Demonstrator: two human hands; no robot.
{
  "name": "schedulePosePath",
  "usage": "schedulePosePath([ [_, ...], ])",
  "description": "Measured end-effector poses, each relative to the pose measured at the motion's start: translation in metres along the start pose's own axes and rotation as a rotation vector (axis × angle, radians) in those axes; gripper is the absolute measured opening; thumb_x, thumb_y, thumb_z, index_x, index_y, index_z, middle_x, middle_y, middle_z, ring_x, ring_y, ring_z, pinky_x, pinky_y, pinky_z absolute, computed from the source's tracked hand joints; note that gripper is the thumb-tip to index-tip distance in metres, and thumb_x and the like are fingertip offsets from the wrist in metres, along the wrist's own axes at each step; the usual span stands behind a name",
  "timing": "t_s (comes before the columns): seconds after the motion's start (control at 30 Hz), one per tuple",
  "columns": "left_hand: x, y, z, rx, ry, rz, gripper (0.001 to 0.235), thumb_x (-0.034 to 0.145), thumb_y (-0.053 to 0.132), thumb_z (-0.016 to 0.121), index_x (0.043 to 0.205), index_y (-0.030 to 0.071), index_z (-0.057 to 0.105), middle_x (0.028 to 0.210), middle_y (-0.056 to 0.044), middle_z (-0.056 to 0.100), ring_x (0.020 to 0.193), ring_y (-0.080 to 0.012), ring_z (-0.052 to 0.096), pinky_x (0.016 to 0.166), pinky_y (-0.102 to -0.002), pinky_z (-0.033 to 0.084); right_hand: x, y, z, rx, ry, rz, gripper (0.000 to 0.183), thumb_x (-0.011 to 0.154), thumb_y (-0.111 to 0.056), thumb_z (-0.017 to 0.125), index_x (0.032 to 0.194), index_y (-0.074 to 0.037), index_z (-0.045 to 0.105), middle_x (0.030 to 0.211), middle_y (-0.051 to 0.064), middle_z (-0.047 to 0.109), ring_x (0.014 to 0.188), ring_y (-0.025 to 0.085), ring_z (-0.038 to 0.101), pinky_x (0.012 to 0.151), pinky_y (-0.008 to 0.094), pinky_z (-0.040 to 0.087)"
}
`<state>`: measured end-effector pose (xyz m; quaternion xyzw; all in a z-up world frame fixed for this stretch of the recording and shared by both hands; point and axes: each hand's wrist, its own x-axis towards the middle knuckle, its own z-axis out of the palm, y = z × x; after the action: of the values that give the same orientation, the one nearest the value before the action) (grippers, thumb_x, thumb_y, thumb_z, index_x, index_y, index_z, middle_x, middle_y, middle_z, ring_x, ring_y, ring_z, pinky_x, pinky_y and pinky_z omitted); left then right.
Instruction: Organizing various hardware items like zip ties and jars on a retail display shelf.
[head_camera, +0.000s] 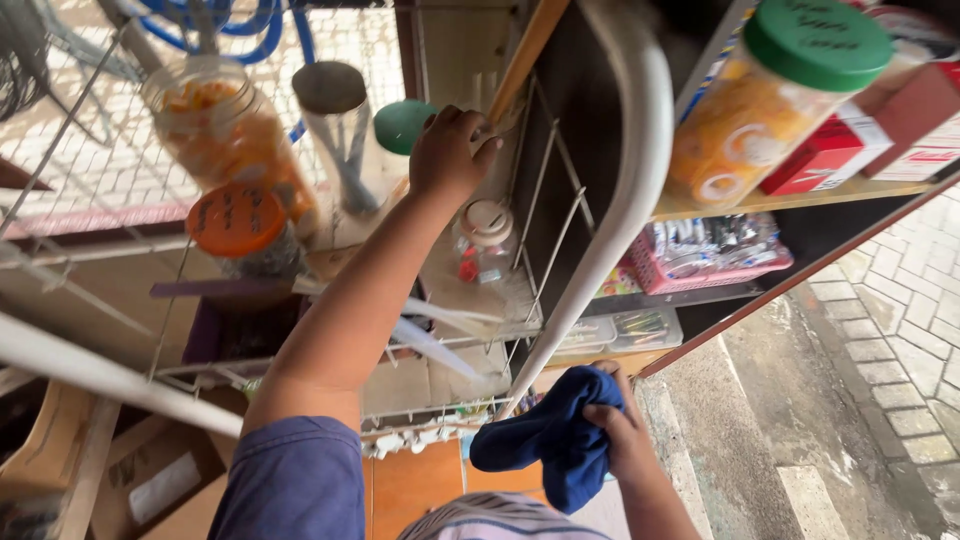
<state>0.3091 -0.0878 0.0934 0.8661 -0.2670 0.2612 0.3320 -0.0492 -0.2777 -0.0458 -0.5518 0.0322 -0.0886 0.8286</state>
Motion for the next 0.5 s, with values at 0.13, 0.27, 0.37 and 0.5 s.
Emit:
schedulePosePath([
  [0.13, 0.016, -0.004, 0.023, 0.162, 0.050, -0.106, 0.033, 0.088, 0.047, 0.073, 0.101, 0.016, 0.075, 0.106, -0.005, 0.065, 0.103, -0.0342, 0.062, 0.075, -0.052, 0.049, 0.003, -0.002, 0.013, -0.050, -0.059, -0.035, 0.040, 0.077, -0.011, 0.068, 0.112, -0.008, 0.050, 0.102, 0.009, 0.057, 0.087, 0.018, 0.059, 0.074, 0.030, 0.050],
  [0.27, 0.021, 0.002, 0.023, 0.222, 0.058, -0.126, 0.040, 0.087, 0.053, 0.074, 0.096, 0.014, 0.076, 0.101, -0.004, 0.068, 0.096, -0.0297, 0.065, 0.075, -0.050, 0.049, 0.008, -0.011, 0.027, -0.080, -0.112, -0.059, 0.038, 0.079, -0.011, 0.069, 0.112, -0.008, 0.050, 0.107, 0.010, 0.059, 0.092, 0.020, 0.061, 0.078, 0.032, 0.051],
  [0.37, 0.028, 0.001, 0.023, 0.222, 0.066, -0.170, 0.037, 0.087, 0.049, 0.073, 0.086, 0.012, 0.074, 0.094, -0.006, 0.068, 0.089, -0.0307, 0.066, 0.071, -0.052, 0.047, 0.012, -0.013, 0.032, -0.084, -0.143, -0.045, 0.036, 0.081, -0.013, 0.070, 0.111, -0.007, 0.050, 0.106, 0.012, 0.063, 0.091, 0.021, 0.063, 0.078, 0.032, 0.052],
  [0.5, 0.029, -0.001, 0.025, 0.242, -0.085, -0.271, 0.032, 0.089, 0.049, 0.068, 0.093, 0.019, 0.078, 0.100, -0.004, 0.067, 0.092, -0.0330, 0.065, 0.074, -0.053, 0.045, 0.013, -0.011, 0.030, -0.107, -0.143, -0.051, 0.035, 0.082, -0.012, 0.070, 0.111, -0.006, 0.051, 0.104, 0.009, 0.062, 0.090, 0.018, 0.061, 0.079, 0.030, 0.050],
])
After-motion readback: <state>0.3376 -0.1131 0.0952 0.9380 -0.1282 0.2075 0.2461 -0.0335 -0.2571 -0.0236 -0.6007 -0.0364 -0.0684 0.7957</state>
